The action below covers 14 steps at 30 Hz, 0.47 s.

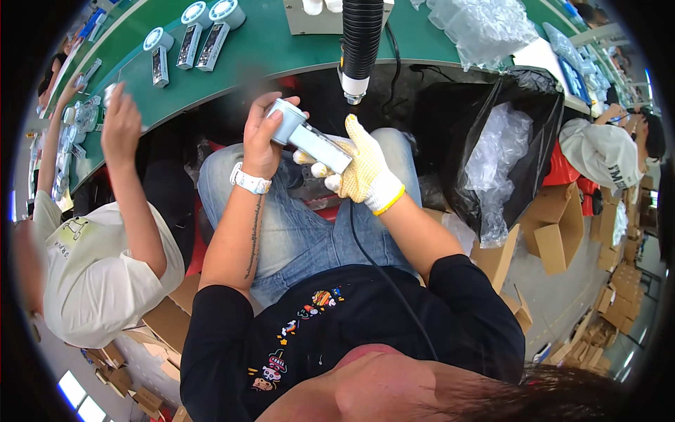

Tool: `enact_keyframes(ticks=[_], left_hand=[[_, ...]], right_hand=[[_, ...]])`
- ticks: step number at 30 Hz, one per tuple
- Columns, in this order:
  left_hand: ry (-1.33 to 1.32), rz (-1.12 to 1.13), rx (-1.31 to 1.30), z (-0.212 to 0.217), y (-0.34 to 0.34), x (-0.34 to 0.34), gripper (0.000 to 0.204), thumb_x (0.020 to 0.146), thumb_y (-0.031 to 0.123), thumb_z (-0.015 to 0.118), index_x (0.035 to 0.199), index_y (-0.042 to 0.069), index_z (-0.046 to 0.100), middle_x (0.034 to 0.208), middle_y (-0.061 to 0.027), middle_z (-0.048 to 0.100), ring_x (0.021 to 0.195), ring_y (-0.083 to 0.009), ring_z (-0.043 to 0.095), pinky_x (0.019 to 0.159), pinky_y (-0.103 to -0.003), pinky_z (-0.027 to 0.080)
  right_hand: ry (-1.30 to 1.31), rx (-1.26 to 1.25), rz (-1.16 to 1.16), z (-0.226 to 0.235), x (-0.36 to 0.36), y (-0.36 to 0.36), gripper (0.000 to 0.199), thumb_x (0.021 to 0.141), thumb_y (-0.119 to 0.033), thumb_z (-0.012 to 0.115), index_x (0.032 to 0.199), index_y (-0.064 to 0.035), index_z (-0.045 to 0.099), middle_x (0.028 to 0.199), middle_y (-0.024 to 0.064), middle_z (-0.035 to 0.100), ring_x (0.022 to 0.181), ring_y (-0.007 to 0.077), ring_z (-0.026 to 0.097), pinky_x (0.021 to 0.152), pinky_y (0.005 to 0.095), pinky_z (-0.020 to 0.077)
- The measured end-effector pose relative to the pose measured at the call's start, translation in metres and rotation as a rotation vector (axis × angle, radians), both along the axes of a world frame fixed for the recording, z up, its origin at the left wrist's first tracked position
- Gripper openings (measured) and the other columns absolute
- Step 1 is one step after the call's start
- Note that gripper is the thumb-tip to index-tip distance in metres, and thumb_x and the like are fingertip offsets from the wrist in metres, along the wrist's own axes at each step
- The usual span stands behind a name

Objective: Cleaning and inspecting plastic components at a manual assembly station.

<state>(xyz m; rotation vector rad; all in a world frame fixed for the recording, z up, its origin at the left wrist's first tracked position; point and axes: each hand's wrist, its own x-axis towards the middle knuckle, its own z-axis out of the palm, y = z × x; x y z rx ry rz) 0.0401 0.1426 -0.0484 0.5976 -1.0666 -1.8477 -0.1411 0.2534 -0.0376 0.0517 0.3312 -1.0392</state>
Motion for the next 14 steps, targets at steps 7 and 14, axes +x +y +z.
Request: enact_keyframes(ticks=[7,14], left_hand=[[-0.149,-0.059,0.128,0.004,-0.002,0.0,0.052,0.1,0.029,0.065,0.142,0.001,0.054,0.123,-0.0174,0.07,0.108,-0.0258,0.071,0.096,-0.038,0.057],[-0.446,-0.401,0.101,-0.003,-0.01,0.013,0.078,0.096,0.049,0.07,0.153,0.003,0.046,0.13,-0.017,0.069,0.11,-0.0243,0.071,0.093,-0.03,0.057]], right_hand=[[0.034,-0.053,0.005,-0.025,-0.01,0.001,0.079,0.101,-0.065,0.052,0.151,-0.0049,0.047,0.124,0.0247,0.066,0.08,0.0248,0.068,0.057,0.0311,0.0562],[1.814,-0.829,-0.298,0.017,-0.022,0.021,0.087,0.09,-0.06,0.074,0.157,-0.0134,0.043,0.136,0.0166,0.065,0.118,0.0322,0.067,0.094,0.037,0.058]])
